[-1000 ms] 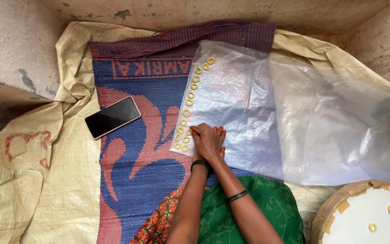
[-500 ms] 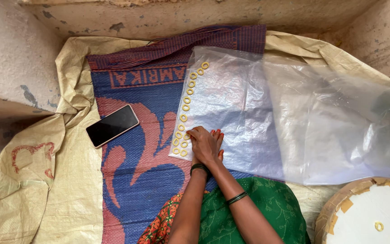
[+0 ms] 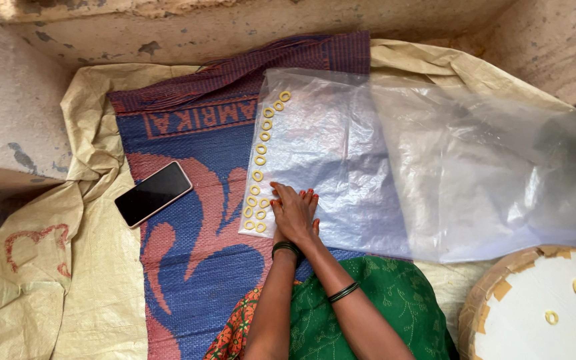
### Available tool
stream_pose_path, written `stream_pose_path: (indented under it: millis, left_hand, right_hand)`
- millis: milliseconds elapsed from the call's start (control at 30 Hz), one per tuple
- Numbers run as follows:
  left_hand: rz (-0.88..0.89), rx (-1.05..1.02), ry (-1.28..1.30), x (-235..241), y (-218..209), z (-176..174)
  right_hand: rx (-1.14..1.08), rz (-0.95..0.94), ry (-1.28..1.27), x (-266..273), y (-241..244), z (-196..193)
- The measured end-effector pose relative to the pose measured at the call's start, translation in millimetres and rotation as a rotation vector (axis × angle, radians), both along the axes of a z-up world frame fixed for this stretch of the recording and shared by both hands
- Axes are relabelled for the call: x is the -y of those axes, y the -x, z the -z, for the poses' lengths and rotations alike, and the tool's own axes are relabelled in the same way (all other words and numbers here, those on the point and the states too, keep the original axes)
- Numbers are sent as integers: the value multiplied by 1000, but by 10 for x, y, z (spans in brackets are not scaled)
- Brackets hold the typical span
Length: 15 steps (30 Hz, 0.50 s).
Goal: The person rolls small pieces of dough into thin ropes on a round board, then shapes them into rings and places them on a plastic sheet. The person repeats this process, arranging the finished rings in a line.
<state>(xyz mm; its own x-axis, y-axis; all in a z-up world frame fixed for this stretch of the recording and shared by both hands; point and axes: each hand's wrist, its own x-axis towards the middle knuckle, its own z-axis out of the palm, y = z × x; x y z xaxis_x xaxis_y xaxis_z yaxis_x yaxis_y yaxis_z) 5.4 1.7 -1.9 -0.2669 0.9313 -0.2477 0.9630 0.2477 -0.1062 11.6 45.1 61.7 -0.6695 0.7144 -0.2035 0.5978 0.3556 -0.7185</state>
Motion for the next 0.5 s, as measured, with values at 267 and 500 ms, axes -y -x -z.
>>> stream_pose_path:
  millis: [267,500]
  left_hand:
    - [-81,453,-425,86,57,-272]
    - [-50,418,-511,97,46,-154]
  right_hand:
    - [-376,314,290,-500,-524,-533]
    - [-446,587,27,-849,-2108,-1278]
